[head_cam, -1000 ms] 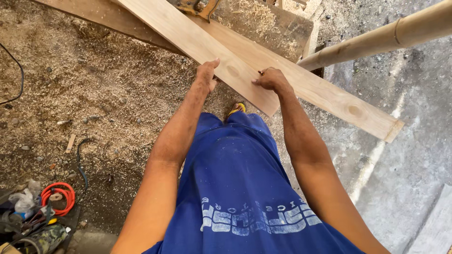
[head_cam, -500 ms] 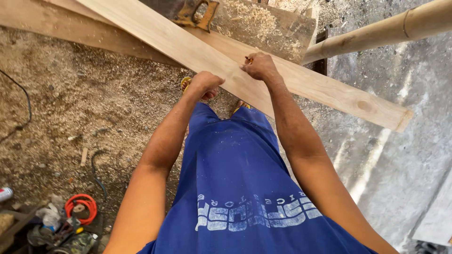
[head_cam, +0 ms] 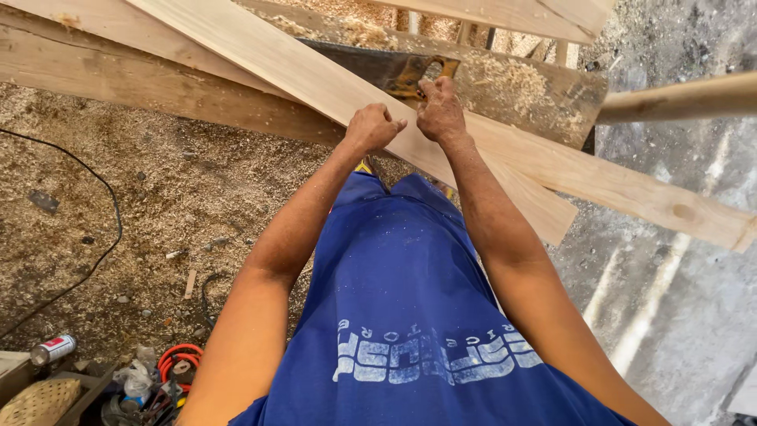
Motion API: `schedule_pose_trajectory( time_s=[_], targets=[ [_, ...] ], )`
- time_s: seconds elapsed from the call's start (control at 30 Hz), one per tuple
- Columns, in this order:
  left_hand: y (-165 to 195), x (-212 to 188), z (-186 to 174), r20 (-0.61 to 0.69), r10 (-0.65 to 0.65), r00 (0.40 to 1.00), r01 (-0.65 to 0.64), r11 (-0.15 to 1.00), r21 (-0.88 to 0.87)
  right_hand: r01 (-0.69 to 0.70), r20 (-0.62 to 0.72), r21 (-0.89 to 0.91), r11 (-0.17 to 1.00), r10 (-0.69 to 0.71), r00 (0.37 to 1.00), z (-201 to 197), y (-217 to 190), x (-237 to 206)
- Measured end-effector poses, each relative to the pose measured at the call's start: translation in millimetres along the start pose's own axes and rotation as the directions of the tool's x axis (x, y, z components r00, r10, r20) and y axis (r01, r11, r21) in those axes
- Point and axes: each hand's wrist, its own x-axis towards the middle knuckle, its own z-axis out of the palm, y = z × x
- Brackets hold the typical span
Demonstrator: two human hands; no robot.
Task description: The person measures and marks wooden planks on a workbench using a try square, pencil, and tape measure, then saws a plank with a hand saw. They reposition the planks and re-measure between cuts, working through several boards on the bench.
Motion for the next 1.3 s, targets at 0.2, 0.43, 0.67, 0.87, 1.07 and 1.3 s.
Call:
schedule_pose_trajectory(
  time_s=[0.2, 0.43, 0.67, 0.87, 1.07, 1.3],
  targets=[
    [-20, 3, -16, -0.013, 0.006, 1.0, -0.007, 0.999, -0.041, 0.073, -0.031, -0.054, 0.996, -0.075, 0.997, 20, -19, 21],
    [-38, -1, -26, -0.08, -0.079, 0.994, 0.067, 0.988, -0.143, -0.021, 0.01, 0.025, 0.999, 0.02, 1.0, 24, -17, 39],
    [-37, 8, -17, -0.101, -0.111, 0.989, 0.094, 0.983, -0.158, 0.119, -0.058, -0.019, 0.993, -0.12, 0.991, 19, 13, 30],
    [-15, 13, 2, -0.085, -0.109, 0.99, 0.101, 0.99, -0.094, 0.063, -0.146, 0.052, 0.997, -0.055, 0.988, 19, 33, 14],
    [-16, 20, -3, -0.184, -0.226, 0.956, 0.194, 0.965, -0.177, 0.204, 0.004, -0.038, 0.978, -0.204, 0.979, 27, 38, -11],
    [-42, 19, -20, -0.483, -0.279, 0.83, 0.159, 0.948, -0.276, 0.347, 0.13, -0.089, 0.934, -0.334, 0.933, 28, 19, -13]
  ],
)
